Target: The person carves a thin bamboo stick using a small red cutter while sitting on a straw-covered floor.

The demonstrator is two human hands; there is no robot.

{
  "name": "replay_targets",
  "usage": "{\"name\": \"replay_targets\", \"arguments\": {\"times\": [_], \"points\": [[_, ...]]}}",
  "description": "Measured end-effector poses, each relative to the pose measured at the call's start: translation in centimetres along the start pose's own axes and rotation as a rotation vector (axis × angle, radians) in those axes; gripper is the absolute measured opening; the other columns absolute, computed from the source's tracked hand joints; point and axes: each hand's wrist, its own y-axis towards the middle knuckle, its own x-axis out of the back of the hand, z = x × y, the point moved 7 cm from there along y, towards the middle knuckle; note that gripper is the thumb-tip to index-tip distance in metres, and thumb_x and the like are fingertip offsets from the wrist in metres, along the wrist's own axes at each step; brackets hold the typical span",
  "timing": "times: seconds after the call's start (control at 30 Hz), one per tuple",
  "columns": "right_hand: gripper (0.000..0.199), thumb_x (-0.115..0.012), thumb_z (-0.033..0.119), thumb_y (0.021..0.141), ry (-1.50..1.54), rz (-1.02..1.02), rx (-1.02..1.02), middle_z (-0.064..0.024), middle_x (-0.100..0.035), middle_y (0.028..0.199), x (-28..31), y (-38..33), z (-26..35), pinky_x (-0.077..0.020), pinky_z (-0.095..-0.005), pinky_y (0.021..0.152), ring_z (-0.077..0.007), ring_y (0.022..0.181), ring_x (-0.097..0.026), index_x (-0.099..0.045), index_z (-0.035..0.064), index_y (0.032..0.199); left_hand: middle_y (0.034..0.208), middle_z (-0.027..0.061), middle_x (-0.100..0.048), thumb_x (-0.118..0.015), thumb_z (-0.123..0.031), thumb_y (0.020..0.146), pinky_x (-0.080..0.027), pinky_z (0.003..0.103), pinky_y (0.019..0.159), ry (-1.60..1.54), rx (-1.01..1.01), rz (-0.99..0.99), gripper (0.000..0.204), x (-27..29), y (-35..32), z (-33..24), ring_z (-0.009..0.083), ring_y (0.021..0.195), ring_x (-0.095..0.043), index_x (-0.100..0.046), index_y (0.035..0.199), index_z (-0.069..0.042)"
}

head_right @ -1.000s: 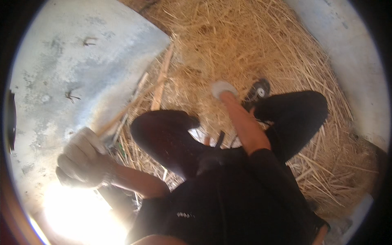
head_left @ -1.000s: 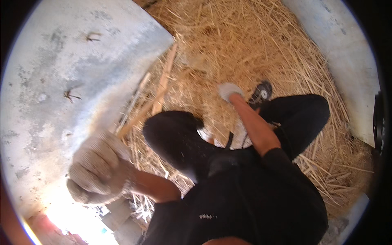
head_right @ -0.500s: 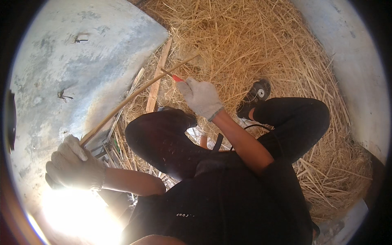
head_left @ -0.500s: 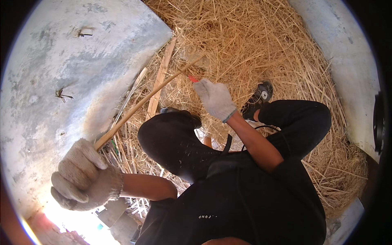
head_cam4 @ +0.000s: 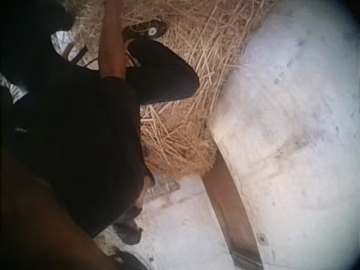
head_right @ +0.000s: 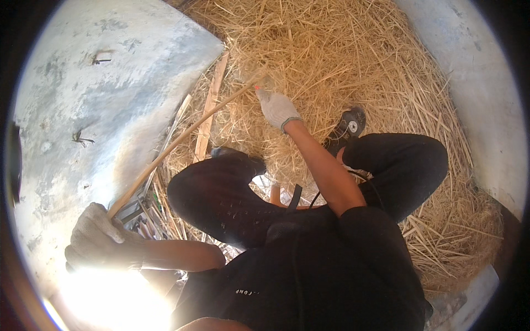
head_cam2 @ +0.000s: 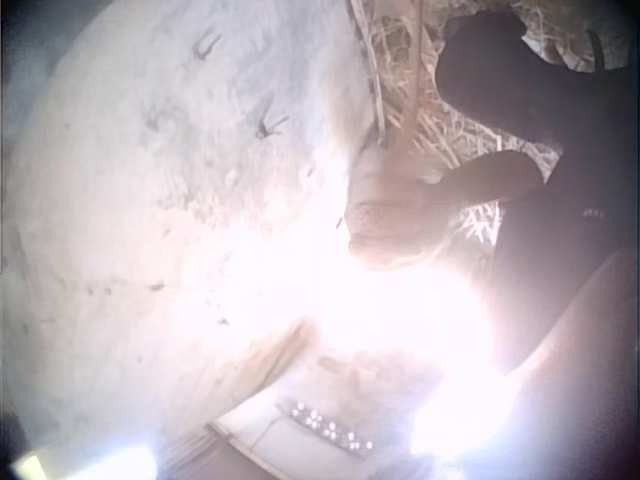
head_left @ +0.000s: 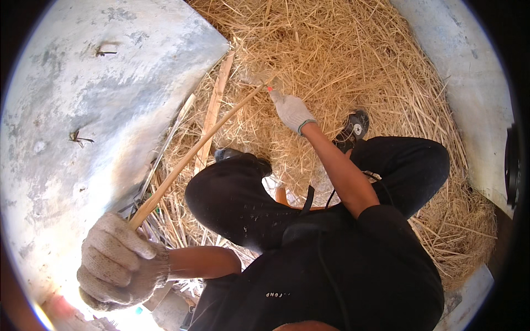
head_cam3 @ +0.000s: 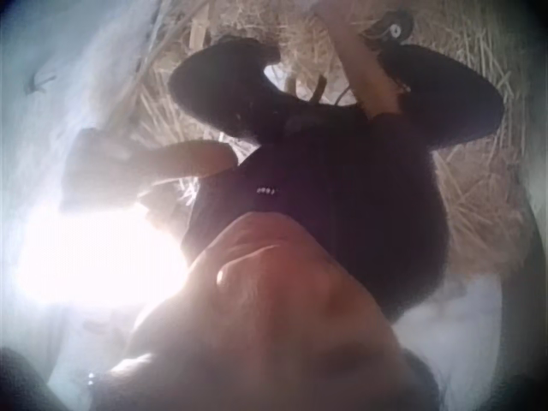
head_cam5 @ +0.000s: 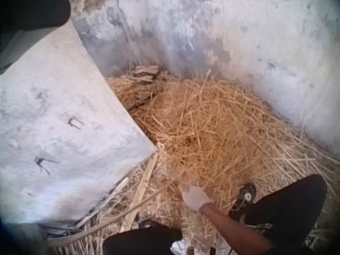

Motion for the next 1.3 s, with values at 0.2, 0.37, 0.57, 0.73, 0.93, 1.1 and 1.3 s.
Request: {"name": "replay_targets", "arguments": {"times": [0.2,0.37,0.57,0.73,0.93,1.1,1.3], "points": [[0.074,-0.030,0.071,0.102,0.724,0.262,-0.167,-0.0049,-0.048,0.053,-3.6,3.6,-5.6,-0.0393,-0.0404,0.044,-0.0238,0.046,-0.049,-0.056,0.0101,0.069,0.043,-0.0123,-0.037,-0.055,-0.040,0.098,-0.037,0.016,0.033,-0.026,0.019,0.015,0.045,1.5,0.7,0.7,0.0041,0.030,-0.036,-0.047,0.056,-0.026],[0.060,-0.039,0.066,0.103,1.540,0.783,-0.355,0.0075,-0.032,0.050,-5.5,0.8,-3.2,-0.0181,-0.0265,0.034,-0.0070,0.036,-0.022,-0.045,0.0172,0.069,0.044,-0.0120,-0.038,-0.056,-0.042,0.097,-0.041,0.016,0.036,0.067,0.165,0.184,0.046,3.2,0.7,0.2,0.0041,0.030,-0.036,-0.046,0.055,-0.026],[0.071,-0.041,0.066,0.102,0.469,-0.523,0.386,-0.0039,-0.044,0.049,4.8,-2.3,3.2,-0.0398,-0.0354,0.040,-0.0211,0.046,-0.053,-0.063,0.0019,0.081,0.043,-0.0104,-0.038,-0.052,-0.039,0.100,-0.040,0.018,0.032,-0.091,0.163,0.421,0.047,-0.9,1.1,1.3,0.0039,0.030,-0.036,-0.048,0.055,-0.025],[0.079,-0.041,0.072,0.099,0.092,-0.203,-0.019,-0.0078,-0.051,0.054,-1.9,2.9,-3.3,-0.0444,-0.0403,0.049,-0.0257,0.059,-0.061,-0.065,0.0002,0.076,0.041,-0.0088,-0.038,-0.048,-0.035,0.103,-0.038,0.020,0.028,-0.161,0.186,0.544,0.049,-3.4,1.3,1.7,0.0038,0.029,-0.035,-0.050,0.055,-0.023],[0.082,-0.037,0.074,0.099,0.525,-0.177,-0.035,-0.0107,-0.053,0.054,-0.8,1.9,-1.8,-0.0424,-0.0434,0.049,-0.0266,0.053,-0.059,-0.066,0.0007,0.077,0.043,-0.0067,-0.043,-0.047,-0.036,0.104,-0.044,0.024,0.031,-0.066,0.156,0.484,0.051,-2.8,1.0,0.8,0.0067,0.031,-0.040,-0.052,0.055,-0.021],[0.067,-0.046,0.059,0.103,0.188,-0.663,0.406,-0.0100,-0.057,0.058,2.7,-3.0,3.8,-0.0435,-0.0445,0.051,-0.0259,0.057,-0.059,-0.068,-0.0043,0.093,0.046,-0.0045,-0.044,-0.046,-0.037,0.103,-0.048,0.027,0.034,-0.121,0.144,0.531,0.051,-2.5,0.3,0.0,0.0077,0.035,-0.044,-0.051,0.055,-0.021],[0.068,-0.043,0.070,0.099,0.500,0.149,-0.495,-0.0053,-0.044,0.054,-7.6,1.4,-12.7,-0.0347,-0.0425,0.045,-0.0253,0.052,-0.048,-0.057,0.0078,0.074,0.045,-0.0047,-0.042,-0.041,-0.037,0.105,-0.048,0.029,0.035,-0.143,0.187,0.535,0.052,-2.4,0.9,1.2,0.0090,0.035,-0.041,-0.050,0.055,-0.021]]}}
